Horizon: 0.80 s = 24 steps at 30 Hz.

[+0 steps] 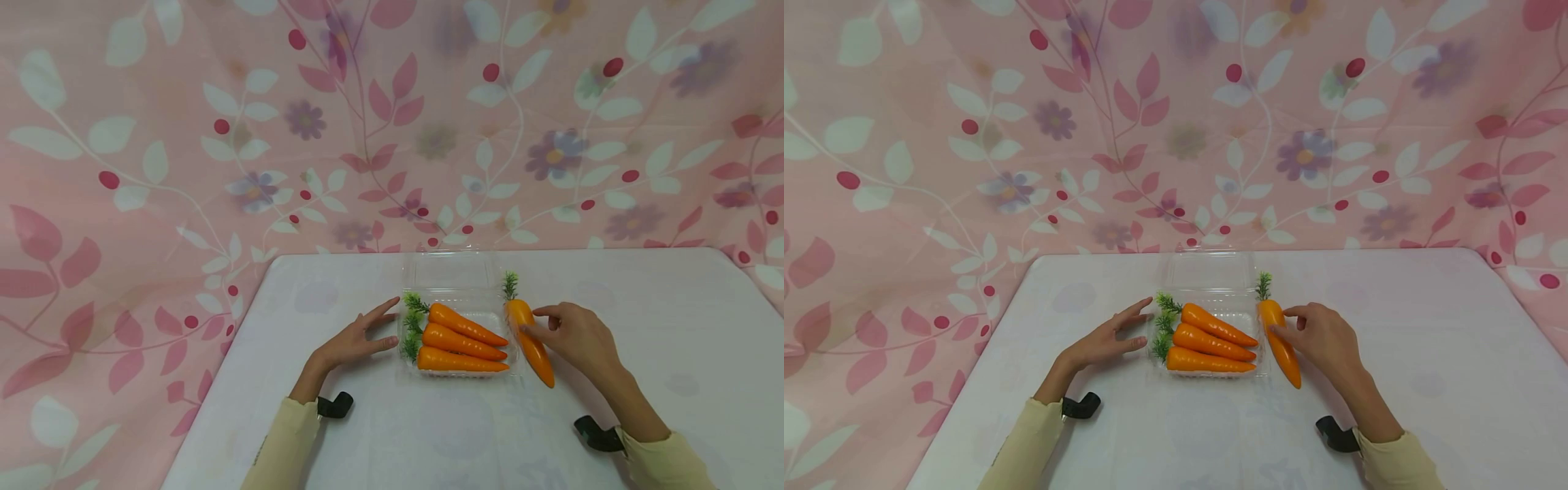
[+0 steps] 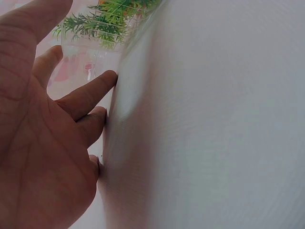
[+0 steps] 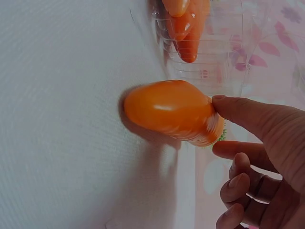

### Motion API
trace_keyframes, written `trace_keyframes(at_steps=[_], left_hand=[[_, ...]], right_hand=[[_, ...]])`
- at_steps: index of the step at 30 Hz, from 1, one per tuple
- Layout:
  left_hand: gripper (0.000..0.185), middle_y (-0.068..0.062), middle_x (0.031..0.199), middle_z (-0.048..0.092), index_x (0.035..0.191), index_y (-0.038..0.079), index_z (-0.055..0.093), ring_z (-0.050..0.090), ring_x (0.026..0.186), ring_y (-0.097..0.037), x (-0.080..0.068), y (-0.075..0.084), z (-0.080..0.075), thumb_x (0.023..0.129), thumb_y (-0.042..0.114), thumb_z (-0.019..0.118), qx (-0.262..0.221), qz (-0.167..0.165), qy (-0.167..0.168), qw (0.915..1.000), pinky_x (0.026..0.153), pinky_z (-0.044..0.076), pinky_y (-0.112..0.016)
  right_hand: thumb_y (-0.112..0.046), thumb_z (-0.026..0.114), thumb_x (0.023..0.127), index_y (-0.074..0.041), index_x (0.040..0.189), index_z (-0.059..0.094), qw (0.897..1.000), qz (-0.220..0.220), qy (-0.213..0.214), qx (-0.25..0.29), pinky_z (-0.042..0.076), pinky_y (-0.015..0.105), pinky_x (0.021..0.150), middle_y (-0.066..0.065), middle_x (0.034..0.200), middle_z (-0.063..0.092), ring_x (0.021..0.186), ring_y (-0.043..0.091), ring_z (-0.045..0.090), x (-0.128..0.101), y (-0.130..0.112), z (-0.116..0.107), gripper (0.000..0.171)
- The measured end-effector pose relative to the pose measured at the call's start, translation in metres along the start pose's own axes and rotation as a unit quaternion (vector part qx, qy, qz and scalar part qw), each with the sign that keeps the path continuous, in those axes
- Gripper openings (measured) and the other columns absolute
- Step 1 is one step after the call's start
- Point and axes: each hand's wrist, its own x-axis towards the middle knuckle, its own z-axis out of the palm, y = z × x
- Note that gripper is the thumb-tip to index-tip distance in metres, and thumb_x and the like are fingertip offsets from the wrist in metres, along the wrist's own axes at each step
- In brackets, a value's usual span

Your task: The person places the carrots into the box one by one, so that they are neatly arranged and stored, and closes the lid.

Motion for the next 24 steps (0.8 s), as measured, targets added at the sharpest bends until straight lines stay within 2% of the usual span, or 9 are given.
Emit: trace_keyframes(at_steps=[9,16,24], left_hand=[[0.080,0.005,0.151,0.042,0.157,0.041,0.020,0.031,0.142,-0.011,0.0004,-0.0005,0.0010,0.092,0.046,0.067,-0.001,-0.001,0.003,1.0000,0.114,-0.006,-0.060],[0.080,0.000,0.151,0.043,0.158,0.037,0.020,0.031,0.143,-0.017,-0.0007,0.0003,0.0013,0.093,0.045,0.067,-0.005,0.005,0.005,1.0000,0.113,-0.008,-0.062],[0.080,-0.002,0.151,0.043,0.158,0.035,0.021,0.032,0.143,-0.020,-0.0014,0.0018,0.0006,0.094,0.040,0.067,-0.008,0.015,0.006,0.9998,0.111,-0.010,-0.064]], right_hand=[[-0.038,0.078,0.083,0.000,0.113,0.073,1.000,0.025,-0.015,0.007,0.027,0.027,0.044,0.001,0.067,0.047,0.054,0.018,0.039,-0.0002,-0.0001,-0.0035,0.048],[-0.041,0.076,0.084,0.000,0.117,0.070,0.998,0.047,-0.036,0.016,0.027,0.027,0.044,0.001,0.066,0.047,0.052,0.019,0.040,0.0003,0.0001,-0.0039,0.053],[-0.045,0.074,0.084,0.001,0.117,0.070,0.996,0.076,-0.050,0.011,0.033,0.029,0.047,0.002,0.071,0.052,0.056,0.019,0.044,0.0003,-0.0005,-0.0031,0.057]])
